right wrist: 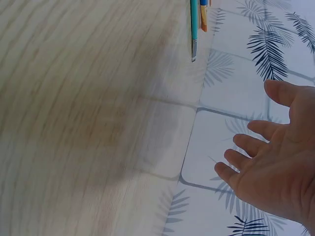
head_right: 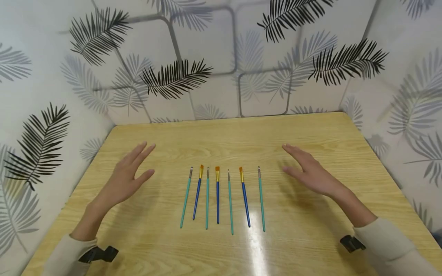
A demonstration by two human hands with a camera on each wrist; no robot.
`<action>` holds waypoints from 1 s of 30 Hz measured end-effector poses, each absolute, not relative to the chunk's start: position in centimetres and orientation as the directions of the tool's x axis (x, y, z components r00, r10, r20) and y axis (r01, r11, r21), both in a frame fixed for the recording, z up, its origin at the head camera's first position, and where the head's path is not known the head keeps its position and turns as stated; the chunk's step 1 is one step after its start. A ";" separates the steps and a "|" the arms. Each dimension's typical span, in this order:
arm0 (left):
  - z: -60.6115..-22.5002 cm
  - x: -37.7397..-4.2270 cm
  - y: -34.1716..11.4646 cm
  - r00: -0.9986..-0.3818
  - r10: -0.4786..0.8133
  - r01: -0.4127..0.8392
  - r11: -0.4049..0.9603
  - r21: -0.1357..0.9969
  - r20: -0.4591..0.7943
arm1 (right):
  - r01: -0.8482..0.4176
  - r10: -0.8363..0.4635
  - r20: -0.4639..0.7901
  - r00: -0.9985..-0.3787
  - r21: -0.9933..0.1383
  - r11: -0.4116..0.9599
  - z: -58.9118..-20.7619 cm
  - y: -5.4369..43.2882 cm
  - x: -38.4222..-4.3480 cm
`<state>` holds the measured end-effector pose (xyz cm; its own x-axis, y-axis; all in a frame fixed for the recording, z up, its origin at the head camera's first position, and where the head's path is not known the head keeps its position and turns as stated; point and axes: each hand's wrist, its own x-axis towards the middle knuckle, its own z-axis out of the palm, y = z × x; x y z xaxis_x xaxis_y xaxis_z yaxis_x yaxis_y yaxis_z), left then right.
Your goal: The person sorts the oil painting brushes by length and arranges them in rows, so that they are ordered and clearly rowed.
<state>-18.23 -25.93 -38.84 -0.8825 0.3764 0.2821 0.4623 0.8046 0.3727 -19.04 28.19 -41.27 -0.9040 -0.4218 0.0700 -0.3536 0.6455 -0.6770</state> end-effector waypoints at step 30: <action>-37.5 -17.7 -25.5 -0.917 0.397 0.269 0.576 0.771 0.024 | -0.108 -0.414 -0.081 -0.907 -0.905 0.412 -40.4 27.2 -18.2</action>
<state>-17.66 -25.55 -37.49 -0.9175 0.3971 0.0238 0.2695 0.5765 0.7714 -18.25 27.21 -40.43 -0.9066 -0.4141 -0.0806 -0.1077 0.4118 -0.9049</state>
